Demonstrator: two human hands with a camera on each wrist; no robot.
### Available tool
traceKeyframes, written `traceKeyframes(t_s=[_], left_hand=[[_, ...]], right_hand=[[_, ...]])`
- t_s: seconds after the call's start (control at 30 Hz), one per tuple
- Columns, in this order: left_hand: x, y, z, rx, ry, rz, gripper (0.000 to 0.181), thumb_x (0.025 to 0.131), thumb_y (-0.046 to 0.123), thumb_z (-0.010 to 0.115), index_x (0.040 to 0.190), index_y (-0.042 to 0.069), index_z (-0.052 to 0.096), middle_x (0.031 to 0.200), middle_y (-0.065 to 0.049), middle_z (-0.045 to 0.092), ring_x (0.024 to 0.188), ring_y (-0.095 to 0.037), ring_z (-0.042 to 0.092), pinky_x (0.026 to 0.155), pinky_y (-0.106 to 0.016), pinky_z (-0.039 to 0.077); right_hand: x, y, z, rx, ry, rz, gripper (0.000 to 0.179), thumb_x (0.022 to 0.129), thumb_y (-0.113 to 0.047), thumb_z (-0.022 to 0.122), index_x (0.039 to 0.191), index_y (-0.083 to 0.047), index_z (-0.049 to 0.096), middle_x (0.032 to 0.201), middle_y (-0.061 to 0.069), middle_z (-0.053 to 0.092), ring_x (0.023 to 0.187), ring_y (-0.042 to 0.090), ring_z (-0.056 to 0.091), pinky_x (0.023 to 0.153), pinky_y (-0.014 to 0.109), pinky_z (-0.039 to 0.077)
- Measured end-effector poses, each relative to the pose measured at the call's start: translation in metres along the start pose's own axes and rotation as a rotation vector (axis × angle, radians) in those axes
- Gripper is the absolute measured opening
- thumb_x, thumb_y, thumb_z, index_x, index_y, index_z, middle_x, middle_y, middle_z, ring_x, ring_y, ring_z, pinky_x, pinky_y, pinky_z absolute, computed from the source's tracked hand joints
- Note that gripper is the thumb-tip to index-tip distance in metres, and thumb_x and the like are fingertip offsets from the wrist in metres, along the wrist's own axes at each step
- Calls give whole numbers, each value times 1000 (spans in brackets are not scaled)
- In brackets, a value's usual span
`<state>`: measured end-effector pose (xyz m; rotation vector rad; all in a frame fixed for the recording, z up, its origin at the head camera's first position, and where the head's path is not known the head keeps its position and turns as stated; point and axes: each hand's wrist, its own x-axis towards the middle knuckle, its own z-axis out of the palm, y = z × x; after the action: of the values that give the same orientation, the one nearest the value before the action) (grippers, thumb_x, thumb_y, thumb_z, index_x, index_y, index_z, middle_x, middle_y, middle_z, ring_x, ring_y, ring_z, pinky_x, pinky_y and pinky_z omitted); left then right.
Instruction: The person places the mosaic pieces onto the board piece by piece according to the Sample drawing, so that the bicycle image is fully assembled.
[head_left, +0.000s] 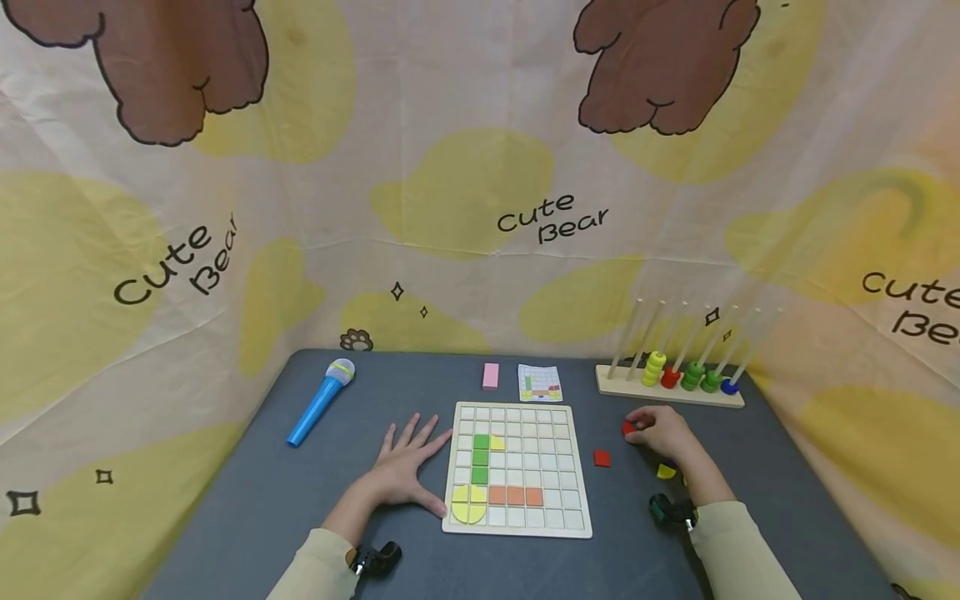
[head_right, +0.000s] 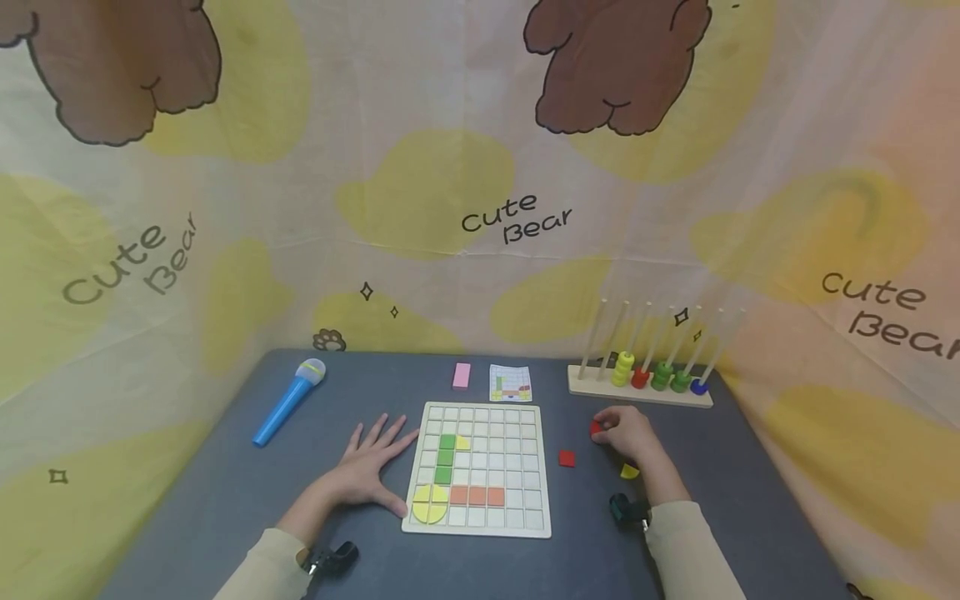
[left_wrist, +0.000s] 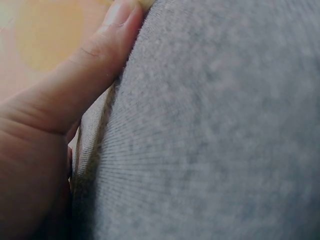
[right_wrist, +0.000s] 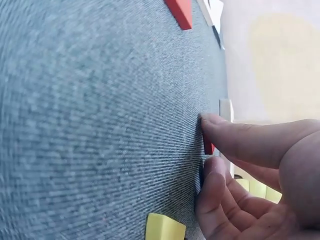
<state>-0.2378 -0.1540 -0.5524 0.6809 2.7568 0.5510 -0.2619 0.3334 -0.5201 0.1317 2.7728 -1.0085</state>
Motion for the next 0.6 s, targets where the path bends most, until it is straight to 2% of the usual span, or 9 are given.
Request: traceKeyframes(t_s=[0.37,0.6], left_hand=[[0,0,1,-12,6,3,133,52,84,79,162,34,23,171,-1,9,157,-36,-6,118,-68,-11],[0,0,1,-14,14,6,132,52,84,78,161,33,24,171,-2,10,157,-37,-6,118,-68,-10]], right_hand=[[-3,-1,1,37,19,16,30,84,-16,83,100,0,63,86,9,63,79,23,54,67,31,44],[-10,-10,7,102,21,-9,27,85,-18,82,100,-1,69,84,7,66,76,22,56,65,31,45]])
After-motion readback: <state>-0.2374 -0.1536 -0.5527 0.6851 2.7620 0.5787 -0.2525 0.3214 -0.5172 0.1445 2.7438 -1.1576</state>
